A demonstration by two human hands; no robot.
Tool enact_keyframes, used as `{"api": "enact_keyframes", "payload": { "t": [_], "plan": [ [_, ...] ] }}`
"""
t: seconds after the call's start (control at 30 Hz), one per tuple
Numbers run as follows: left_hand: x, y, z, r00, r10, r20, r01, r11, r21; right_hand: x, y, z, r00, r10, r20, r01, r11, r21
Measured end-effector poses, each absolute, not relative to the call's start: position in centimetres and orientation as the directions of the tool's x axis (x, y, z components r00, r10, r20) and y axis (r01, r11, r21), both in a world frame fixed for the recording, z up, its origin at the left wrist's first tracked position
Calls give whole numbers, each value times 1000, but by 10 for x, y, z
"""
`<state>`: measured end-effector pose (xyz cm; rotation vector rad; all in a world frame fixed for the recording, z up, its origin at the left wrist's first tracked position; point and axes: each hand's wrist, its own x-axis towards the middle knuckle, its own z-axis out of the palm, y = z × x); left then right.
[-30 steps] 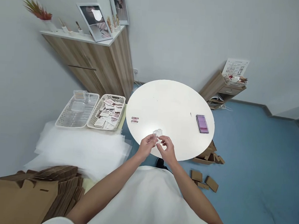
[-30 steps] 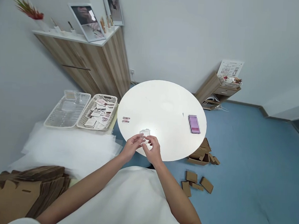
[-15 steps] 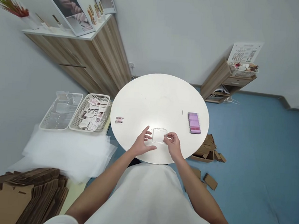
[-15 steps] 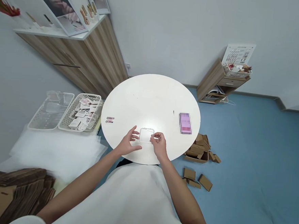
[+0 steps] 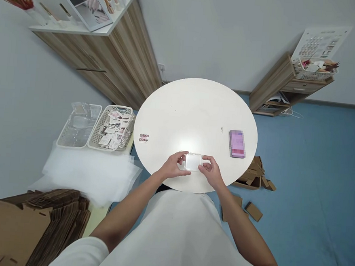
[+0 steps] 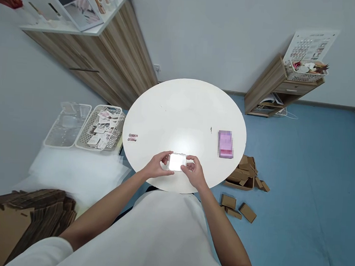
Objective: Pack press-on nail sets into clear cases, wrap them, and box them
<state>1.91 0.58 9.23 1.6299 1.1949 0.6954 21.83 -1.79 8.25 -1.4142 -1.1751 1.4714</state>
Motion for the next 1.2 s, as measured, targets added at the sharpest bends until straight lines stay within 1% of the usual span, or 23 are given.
{"api": "enact_keyframes", "payload": {
  "t": [0.1, 0.17, 0.37, 0.5, 0.63, 0.83, 0.93, 1.0, 1.07, 1.13, 1.2],
  "plan": [
    [17, 8, 92, 379, 923, -69, 345, -72, 936, 227, -11, 91, -271, 952, -140, 236, -75, -969],
    [17, 9, 92, 391, 918, -58, 326, -79, 942, 230, -7, 95, -357, 929, -97, 299, 15, -954],
    [20, 7, 89, 385, 917, -102, 272, -7, 962, 231, -3, 96, -342, 940, -19, 405, 129, -905],
    [22, 5, 87, 377, 917, -132, 238, 43, 970, 232, -4, 94, -337, 941, 19, 407, 164, -899],
    [23, 3, 89, 381, 914, -139, 233, 51, 971, 232, -3, 93, -326, 943, 62, 384, 193, -903],
    [23, -1, 91, 380, 918, -117, 246, 22, 969, 231, -2, 91, -313, 947, 73, 320, 177, -931],
    [24, -6, 88, 371, 921, -122, 207, 46, 977, 232, 1, 89, -306, 950, 64, 271, 151, -951],
    [25, -9, 83, 370, 918, -142, 164, 86, 983, 232, 7, 89, -296, 955, -4, 257, 76, -963],
    [25, -11, 77, 377, 910, -171, 136, 128, 982, 230, 14, 87, -265, 957, -118, 247, -51, -968],
    [25, -13, 70, 385, 899, -210, 125, 174, 977, 226, 22, 84, -208, 950, -234, 233, -184, -955],
    [25, -15, 63, 380, 893, -243, 118, 213, 970, 221, 27, 79, -146, 942, -303, 207, -271, -940]
  ]
}}
